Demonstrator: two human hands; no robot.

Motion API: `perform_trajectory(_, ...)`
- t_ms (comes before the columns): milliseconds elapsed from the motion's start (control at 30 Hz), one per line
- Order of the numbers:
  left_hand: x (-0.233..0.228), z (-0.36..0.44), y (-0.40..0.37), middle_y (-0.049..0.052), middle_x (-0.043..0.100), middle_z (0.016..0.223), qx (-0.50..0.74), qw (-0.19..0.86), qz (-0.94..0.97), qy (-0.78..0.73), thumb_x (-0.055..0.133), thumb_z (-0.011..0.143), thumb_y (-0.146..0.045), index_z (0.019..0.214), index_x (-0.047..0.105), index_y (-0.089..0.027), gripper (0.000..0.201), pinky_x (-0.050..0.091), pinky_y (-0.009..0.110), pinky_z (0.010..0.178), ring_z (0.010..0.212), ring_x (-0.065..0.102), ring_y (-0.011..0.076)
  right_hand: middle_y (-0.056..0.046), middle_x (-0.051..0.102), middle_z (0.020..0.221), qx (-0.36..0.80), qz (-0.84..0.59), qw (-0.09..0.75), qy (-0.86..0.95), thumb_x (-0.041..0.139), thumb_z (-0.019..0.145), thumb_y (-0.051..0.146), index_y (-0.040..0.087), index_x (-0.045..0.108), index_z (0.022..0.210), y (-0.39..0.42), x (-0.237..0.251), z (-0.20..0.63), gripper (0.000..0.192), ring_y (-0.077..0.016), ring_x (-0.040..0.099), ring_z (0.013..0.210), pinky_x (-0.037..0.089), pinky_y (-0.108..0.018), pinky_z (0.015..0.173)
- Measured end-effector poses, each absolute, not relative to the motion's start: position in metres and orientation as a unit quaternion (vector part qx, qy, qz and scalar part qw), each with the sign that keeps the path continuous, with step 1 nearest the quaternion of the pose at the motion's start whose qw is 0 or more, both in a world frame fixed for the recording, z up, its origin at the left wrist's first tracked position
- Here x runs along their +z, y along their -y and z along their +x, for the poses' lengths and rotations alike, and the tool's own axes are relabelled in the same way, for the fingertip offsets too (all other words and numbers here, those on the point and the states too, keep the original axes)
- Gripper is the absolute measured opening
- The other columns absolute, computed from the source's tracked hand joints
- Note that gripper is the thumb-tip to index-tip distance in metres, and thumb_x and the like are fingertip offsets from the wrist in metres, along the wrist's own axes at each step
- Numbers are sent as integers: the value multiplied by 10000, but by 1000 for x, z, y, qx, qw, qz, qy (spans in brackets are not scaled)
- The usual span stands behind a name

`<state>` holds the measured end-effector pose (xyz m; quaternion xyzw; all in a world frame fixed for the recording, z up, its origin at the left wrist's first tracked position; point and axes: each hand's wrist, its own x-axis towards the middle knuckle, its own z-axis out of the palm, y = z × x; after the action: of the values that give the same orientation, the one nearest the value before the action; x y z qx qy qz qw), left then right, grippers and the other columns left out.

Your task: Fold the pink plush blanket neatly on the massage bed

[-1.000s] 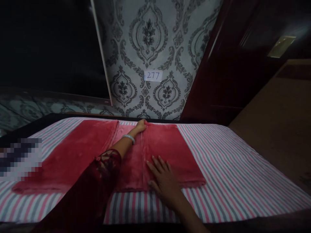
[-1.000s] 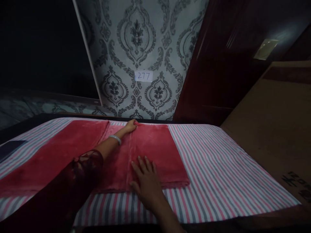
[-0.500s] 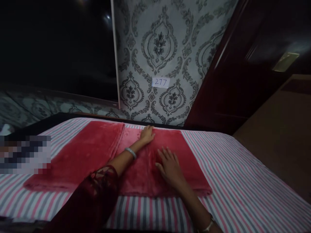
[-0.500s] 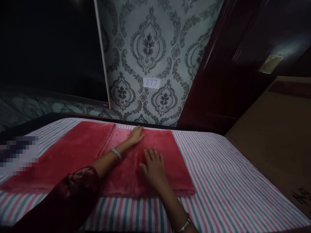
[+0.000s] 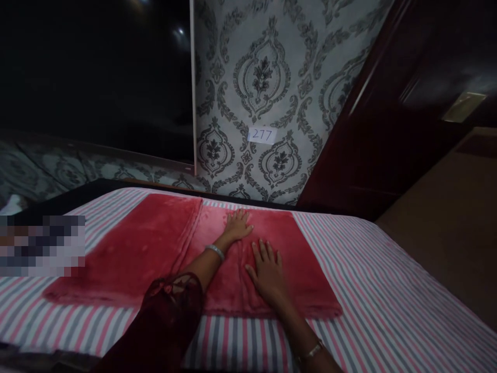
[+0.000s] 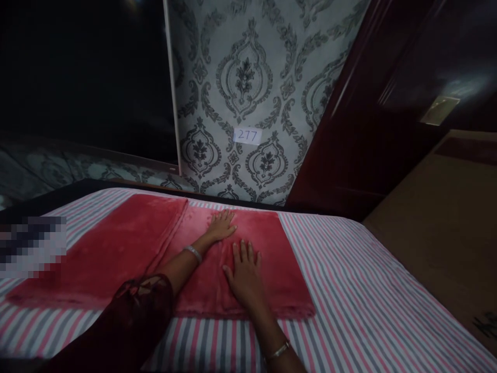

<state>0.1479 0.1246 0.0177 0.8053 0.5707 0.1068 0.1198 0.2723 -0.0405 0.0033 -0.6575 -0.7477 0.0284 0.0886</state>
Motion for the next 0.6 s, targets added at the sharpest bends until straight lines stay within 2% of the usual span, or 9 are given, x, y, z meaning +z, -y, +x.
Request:
perform_trajectory(167, 34, 143, -122, 93, 178, 1678, 82, 149, 809, -562, 435, 928, -527, 1555, 341, -260, 688, 179, 566, 1200, 1530, 162, 355, -118, 163, 1672, 44, -660, 80, 746, 383, 1002, 504, 188, 257, 1589, 42, 12, 273, 679, -308, 98, 1541, 83, -569, 1201)
perform_trajectory(333, 35, 140, -94, -16, 140, 1692, 100, 128, 818, -552, 425, 937, -522, 1524, 385, -376, 606, 84, 605, 1207, 1543, 32, 371, -120, 129, 1677, 98, -665, 71, 737, 373, 1006, 510, 196, 261, 1588, 46, 24, 271, 671, -309, 70, 1546, 79, -566, 1200)
perform_trajectory(467, 26, 139, -82, 77, 224, 1671, 95, 132, 802, -576, 442, 925, -545, 1538, 378, -323, 655, 155, 591, 1196, 1522, 153, 402, -170, 143, 1663, 145, -644, 79, 747, 389, 985, 528, 95, 259, 1580, 65, 29, 255, 747, -305, 91, 1544, 118, -517, 1213)
perform_trajectory(600, 18, 142, -79, 144, 254, 1651, 118, 115, 789, -592, 412, 952, -495, 1545, 369, -261, 639, 104, 537, 1214, 1529, 157, 365, -201, 209, 1642, 140, -633, 109, 754, 475, 945, 508, 41, 255, 1572, 90, 24, 242, 812, -315, 143, 1536, 138, -496, 1222)
